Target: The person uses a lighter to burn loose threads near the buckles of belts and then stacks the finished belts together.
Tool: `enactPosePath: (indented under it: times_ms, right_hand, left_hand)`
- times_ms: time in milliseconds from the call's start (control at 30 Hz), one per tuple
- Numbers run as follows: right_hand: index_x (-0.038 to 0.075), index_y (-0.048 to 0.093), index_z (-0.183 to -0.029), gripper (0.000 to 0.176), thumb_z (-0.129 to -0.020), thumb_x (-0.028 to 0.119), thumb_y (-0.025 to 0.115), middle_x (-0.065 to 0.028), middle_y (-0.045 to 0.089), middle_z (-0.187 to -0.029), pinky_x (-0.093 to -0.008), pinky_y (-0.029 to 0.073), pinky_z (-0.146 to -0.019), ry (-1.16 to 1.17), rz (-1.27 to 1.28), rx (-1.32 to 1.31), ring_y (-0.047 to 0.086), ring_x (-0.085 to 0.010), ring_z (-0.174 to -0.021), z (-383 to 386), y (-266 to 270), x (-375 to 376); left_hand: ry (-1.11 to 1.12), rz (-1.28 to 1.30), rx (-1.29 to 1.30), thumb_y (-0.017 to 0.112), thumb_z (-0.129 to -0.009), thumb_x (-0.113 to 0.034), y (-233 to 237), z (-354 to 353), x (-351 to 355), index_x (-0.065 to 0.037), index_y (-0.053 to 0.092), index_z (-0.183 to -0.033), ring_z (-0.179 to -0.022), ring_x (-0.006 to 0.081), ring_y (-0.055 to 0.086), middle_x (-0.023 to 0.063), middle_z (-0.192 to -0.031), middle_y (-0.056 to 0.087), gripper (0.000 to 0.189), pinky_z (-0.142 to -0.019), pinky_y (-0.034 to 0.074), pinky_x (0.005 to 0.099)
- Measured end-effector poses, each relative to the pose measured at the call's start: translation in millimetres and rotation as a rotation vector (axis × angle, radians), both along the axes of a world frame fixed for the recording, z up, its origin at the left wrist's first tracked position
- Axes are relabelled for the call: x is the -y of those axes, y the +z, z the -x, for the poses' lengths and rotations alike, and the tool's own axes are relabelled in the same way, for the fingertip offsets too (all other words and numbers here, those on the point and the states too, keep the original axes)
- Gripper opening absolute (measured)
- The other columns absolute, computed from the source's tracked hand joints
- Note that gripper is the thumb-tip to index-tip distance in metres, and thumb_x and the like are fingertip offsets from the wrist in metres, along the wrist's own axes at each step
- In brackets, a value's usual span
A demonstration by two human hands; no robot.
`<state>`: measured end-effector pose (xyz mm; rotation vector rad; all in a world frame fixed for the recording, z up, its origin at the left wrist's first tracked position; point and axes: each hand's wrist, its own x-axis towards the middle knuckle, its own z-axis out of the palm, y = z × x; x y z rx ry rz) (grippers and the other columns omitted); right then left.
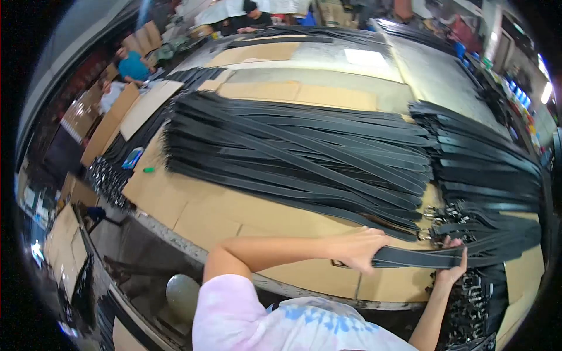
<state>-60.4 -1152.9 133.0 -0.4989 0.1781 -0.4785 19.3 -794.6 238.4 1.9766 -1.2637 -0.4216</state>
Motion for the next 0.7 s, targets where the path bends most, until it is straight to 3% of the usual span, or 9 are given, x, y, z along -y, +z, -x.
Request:
enactPosePath:
  times_ms: [67,100,200,267,333,467,533,567,700]
  right_hand:
    - [-0.008,0.057,-0.108,0.03,-0.091,0.017,0.055,-0.0189,0.065,-0.103,-0.0496,0.038,-0.11,0.069,-0.023,0.04,0.061,-0.0319,-0.106,-4,-29,38]
    - [-0.008,0.054,-0.111,0.031,-0.09,0.014,0.056,-0.0178,0.065,-0.099,-0.0487,0.042,-0.107,-0.029,-0.039,-0.086,0.064,-0.0293,-0.093,-7,-10,32]
    - [-0.013,0.05,-0.114,0.038,-0.088,0.014,0.057,-0.0225,0.063,-0.104,-0.0499,0.034,-0.113,0.098,-0.019,0.092,0.059,-0.0346,-0.108,-15,-15,80]
    - [-0.015,0.045,-0.122,0.045,-0.089,0.014,0.055,-0.0244,0.058,-0.114,-0.0492,0.022,-0.118,0.226,0.05,0.237,0.047,-0.0372,-0.124,-22,-13,106]
    - [-0.015,0.043,-0.126,0.048,-0.089,0.012,0.055,-0.0244,0.056,-0.119,-0.0475,0.02,-0.119,0.253,0.056,0.233,0.041,-0.0375,-0.13,-26,5,105]
    - [-0.014,0.045,-0.127,0.044,-0.087,0.004,0.054,-0.0222,0.057,-0.121,-0.0449,0.025,-0.117,0.204,0.025,0.228,0.045,-0.0342,-0.127,-38,13,122]
    - [-0.011,0.048,-0.127,0.041,-0.089,0.003,0.054,-0.019,0.058,-0.118,-0.042,0.03,-0.114,-0.051,0.175,-0.055,0.049,-0.0292,-0.122,-39,19,119]
    - [-0.006,0.049,-0.129,0.039,-0.091,0.002,0.054,-0.0154,0.059,-0.118,-0.0398,0.033,-0.111,0.22,0.302,0.059,0.051,-0.0253,-0.118,-42,12,115]
    - [-0.003,0.048,-0.132,0.038,-0.094,0.002,0.053,-0.0124,0.057,-0.122,-0.0409,0.034,-0.111,0.155,0.185,-0.023,0.052,-0.0248,-0.116,-41,8,10]
  left_hand:
    - [0.075,-0.077,0.097,0.073,-0.063,-0.019,-4,4,-66,0.001,0.054,-0.111,-0.095,0.0391,0.062,0.025,-0.096,0.063,0.056,-0.079,0.048,0.0465]
    - [0.12,-0.16,-0.046,0.073,-0.063,-0.018,-4,5,-97,-0.001,0.053,-0.116,-0.098,0.0393,0.061,0.0244,-0.1,0.063,0.059,-0.082,0.047,0.0465]
    - [0.157,-0.179,-0.238,0.073,-0.064,-0.017,-4,3,-190,-0.005,0.05,-0.123,-0.103,0.039,0.058,0.0226,-0.106,0.06,0.064,-0.088,0.045,0.0462]
    - [0.228,-0.24,0.027,0.075,-0.063,-0.018,-60,-1,-264,-0.004,0.054,-0.114,-0.098,0.0372,0.059,0.0205,-0.099,0.061,0.057,-0.086,0.047,0.0453]
    - [0.27,-0.484,0.099,0.075,-0.061,-0.017,-59,-4,-326,-0.005,0.058,-0.106,-0.095,0.0369,0.059,0.0182,-0.096,0.061,0.049,-0.084,0.047,0.0442]
    - [0.423,-0.654,0.215,0.073,-0.06,-0.014,-82,0,-462,-0.007,0.062,-0.1,-0.1,0.0371,0.059,0.0182,-0.102,0.062,0.043,-0.082,0.05,0.0456]
    - [0.488,-0.712,0.17,0.072,-0.06,-0.013,-89,5,-519,-0.009,0.063,-0.1,-0.1,0.0368,0.06,0.0169,-0.102,0.062,0.041,-0.082,0.05,0.0453]
    - [0.51,-0.766,0.169,0.071,-0.061,-0.012,-89,7,-539,-0.01,0.063,-0.099,-0.1,0.036,0.06,0.0158,-0.103,0.062,0.039,-0.082,0.05,0.045]
    - [0.624,-1.023,0.194,0.07,-0.063,-0.01,-71,12,-594,-0.013,0.065,-0.097,-0.1,0.0335,0.061,0.0117,-0.102,0.063,0.035,-0.083,0.05,0.0444]
